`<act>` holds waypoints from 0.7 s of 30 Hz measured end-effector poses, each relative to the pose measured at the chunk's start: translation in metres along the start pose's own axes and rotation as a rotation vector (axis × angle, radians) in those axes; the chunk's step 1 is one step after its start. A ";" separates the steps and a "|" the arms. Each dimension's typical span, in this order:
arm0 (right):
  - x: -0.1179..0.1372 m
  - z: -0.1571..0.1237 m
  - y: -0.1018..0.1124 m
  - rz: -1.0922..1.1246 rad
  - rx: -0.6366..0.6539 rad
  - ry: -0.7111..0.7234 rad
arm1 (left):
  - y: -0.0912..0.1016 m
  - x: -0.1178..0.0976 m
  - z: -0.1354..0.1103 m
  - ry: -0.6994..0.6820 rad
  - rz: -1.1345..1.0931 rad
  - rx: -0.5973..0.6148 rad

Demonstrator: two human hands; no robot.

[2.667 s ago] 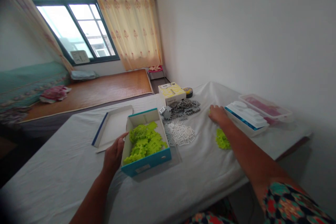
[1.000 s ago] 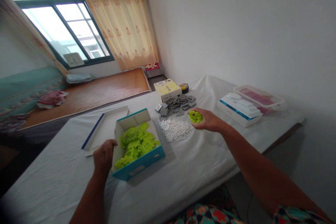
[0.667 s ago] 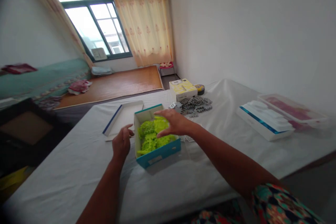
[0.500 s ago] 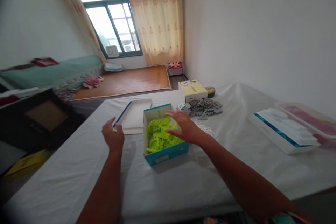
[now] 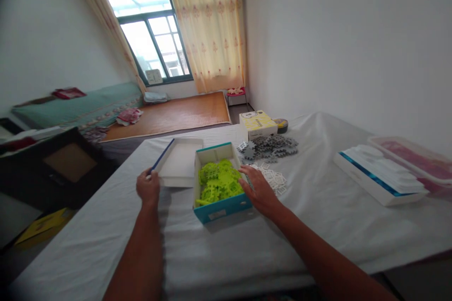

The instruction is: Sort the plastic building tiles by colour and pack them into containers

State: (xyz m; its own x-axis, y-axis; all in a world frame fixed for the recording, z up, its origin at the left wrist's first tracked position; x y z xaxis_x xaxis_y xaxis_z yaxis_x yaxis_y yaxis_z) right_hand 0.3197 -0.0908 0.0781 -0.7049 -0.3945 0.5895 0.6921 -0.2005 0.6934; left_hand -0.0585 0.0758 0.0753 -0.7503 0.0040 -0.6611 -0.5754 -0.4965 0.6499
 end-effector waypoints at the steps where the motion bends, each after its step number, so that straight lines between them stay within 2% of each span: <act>1: -0.001 -0.002 -0.001 0.015 0.001 -0.005 | 0.013 -0.013 -0.005 -0.067 -0.008 -0.085; 3: -0.004 -0.004 -0.003 0.046 0.001 -0.017 | 0.035 -0.048 -0.023 -0.297 -0.011 -0.182; 5: -0.005 -0.005 -0.004 0.076 -0.012 -0.025 | 0.052 -0.088 -0.051 -0.498 -0.006 -0.214; 7: -0.005 -0.004 -0.004 0.098 -0.037 -0.029 | 0.059 -0.129 -0.089 -0.716 0.065 -0.204; 9: -0.004 -0.003 -0.002 0.120 -0.060 -0.037 | 0.056 -0.166 -0.129 -0.948 0.172 -0.113; 12: -0.005 -0.003 0.001 0.204 -0.071 -0.083 | 0.043 -0.204 -0.178 -1.198 0.300 0.077; 14: -0.007 -0.005 0.004 0.271 -0.083 -0.123 | 0.034 -0.220 -0.200 -1.302 0.358 0.158; 16: -0.010 -0.006 0.007 0.340 -0.092 -0.151 | 0.020 -0.231 -0.212 -1.347 0.438 0.248; 19: -0.013 -0.008 0.009 0.462 -0.087 -0.187 | -0.005 -0.245 -0.226 -1.333 0.548 0.382; 21: -0.016 -0.010 0.011 0.498 -0.085 -0.207 | -0.017 -0.256 -0.236 -1.311 0.573 0.428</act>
State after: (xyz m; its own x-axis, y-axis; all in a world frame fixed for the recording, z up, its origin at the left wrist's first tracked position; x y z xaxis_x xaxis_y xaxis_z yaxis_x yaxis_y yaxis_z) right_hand 0.3401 -0.0954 0.0723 -0.2988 -0.2775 0.9131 0.9540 -0.1102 0.2788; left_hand 0.2202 -0.1211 0.1450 -0.5193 0.7736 0.3633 0.0160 -0.4162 0.9091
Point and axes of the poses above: each hand's wrist, its own z-axis towards the middle knuckle, its own y-axis out of the back of the hand, x = y × z, the point moved 4 cm from there along z, towards the middle knuckle, and after that the axes turned 13 degrees about x, right-handed, at the moved point
